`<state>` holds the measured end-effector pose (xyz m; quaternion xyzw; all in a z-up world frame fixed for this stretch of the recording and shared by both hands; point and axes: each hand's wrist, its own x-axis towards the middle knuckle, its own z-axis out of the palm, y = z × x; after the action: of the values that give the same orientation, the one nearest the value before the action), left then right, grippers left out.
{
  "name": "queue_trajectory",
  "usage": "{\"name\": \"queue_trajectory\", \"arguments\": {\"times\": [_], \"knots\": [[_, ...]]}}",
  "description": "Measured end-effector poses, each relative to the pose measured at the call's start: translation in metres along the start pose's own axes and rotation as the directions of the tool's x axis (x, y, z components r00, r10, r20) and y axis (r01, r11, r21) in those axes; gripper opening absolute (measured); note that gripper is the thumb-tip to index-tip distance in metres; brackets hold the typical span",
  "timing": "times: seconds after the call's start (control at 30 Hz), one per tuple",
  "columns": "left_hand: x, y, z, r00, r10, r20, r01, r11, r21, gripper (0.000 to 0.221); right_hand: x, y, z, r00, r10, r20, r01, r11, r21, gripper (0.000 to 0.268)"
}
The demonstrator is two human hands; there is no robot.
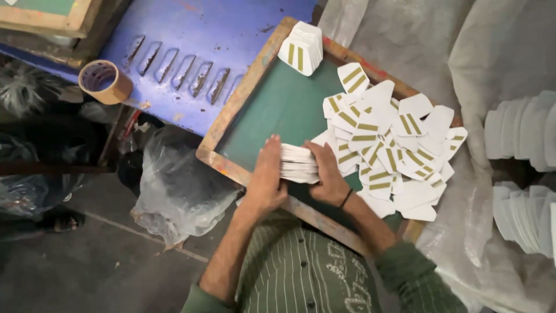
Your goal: The recorder is sorting and stacking small printed white components with gold stripes, likely for shoe manufacturing.
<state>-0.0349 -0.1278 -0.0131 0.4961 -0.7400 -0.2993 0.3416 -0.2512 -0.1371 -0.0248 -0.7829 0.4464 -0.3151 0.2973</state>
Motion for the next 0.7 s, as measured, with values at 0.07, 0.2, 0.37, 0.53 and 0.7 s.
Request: {"name": "queue_trajectory", "arguments": {"times": [0.07,0.2,0.37,0.53,0.7], "knots": [[-0.001,-0.003,0.015,0.999,-0.019,0.035,0.021,0.999,-0.038,0.097,-0.003,-0.001,0.012,1.0,0.023,-0.014,-0.022,0.998,0.064,0.092],[0.001,0.002,0.02,0.998,-0.015,0.066,0.029,0.977,-0.212,0.096,0.002,-0.004,0.016,0.992,0.077,-0.104,-0.045,0.96,0.276,0.094],[0.0,0.003,0.015,0.992,-0.027,0.122,0.056,0.969,-0.241,0.097,0.001,-0.005,0.03,0.984,0.085,-0.159,-0.043,0.968,0.248,0.086],[0.005,-0.001,0.017,0.994,-0.004,0.11,0.023,0.985,-0.174,0.098,0.019,-0.004,0.036,0.964,0.078,-0.254,-0.041,0.988,0.148,0.069],[0.01,0.009,-0.005,0.996,-0.057,0.062,0.063,0.993,-0.099,0.095,0.054,0.006,0.029,0.976,0.043,-0.215,-0.031,0.998,0.06,0.061]]}}
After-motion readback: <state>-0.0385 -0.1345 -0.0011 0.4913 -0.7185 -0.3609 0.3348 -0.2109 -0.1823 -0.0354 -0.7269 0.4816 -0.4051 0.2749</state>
